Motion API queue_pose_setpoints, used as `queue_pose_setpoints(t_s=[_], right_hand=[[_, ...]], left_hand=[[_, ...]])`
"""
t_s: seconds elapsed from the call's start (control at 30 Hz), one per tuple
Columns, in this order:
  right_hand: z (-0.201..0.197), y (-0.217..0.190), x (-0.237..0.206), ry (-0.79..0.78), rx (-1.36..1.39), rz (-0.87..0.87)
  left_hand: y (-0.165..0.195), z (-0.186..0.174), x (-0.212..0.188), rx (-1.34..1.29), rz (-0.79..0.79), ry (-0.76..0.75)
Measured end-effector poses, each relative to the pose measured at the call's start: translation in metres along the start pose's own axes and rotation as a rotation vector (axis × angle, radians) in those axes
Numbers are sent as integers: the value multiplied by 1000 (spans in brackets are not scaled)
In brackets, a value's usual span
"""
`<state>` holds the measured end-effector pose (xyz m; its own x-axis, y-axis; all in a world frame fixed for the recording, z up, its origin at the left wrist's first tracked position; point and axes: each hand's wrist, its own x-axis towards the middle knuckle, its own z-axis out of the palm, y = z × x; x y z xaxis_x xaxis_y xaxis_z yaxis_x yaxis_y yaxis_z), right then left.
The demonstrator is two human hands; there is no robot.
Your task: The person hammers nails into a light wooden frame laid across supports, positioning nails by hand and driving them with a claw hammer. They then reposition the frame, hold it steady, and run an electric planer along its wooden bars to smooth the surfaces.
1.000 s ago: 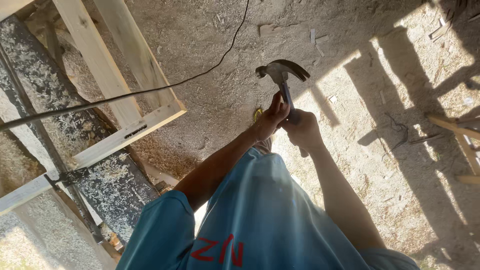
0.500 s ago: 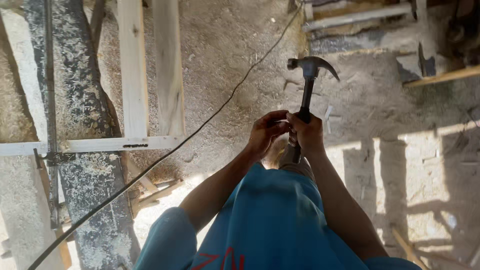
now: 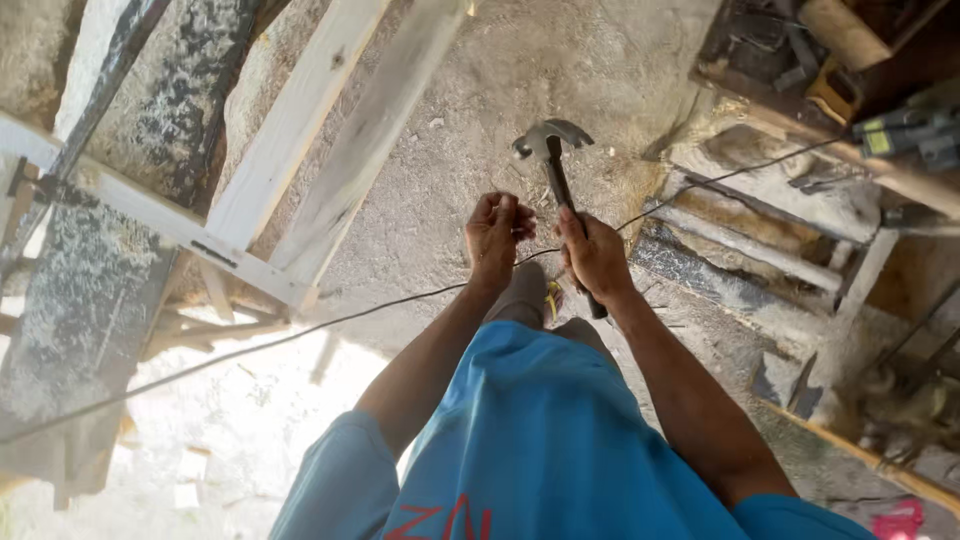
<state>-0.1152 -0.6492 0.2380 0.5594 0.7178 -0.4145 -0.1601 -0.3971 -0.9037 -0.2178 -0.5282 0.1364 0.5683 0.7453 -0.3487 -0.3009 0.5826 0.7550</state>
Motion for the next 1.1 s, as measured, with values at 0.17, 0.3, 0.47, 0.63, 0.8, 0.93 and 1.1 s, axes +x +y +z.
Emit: queue_pose_setpoints(t_s=[0.17,0.3,0.47,0.63,0.8,0.93,1.1], right_hand=[[-20,-40,53,-119,-9,-14],[-23,-64,97,-188,-49,-73],[-31,-74,170,-154,-305,-166],[-23,-69,283,-195,-468,-264],[-9,-87,389,-235,-589,-144],[-9,-110,429,-218,-585,-190],[-22,-138,475,-290,-602,-275]], left_hand=[[11,9,50,78,242,104],[32,5,103,198,353,182],[61,3,200,489,489,451],[84,-1,319,608,498,574],[98,-9,408,739,352,635],[87,-10,451,815,374,619],[68,-6,469,875,364,677]])
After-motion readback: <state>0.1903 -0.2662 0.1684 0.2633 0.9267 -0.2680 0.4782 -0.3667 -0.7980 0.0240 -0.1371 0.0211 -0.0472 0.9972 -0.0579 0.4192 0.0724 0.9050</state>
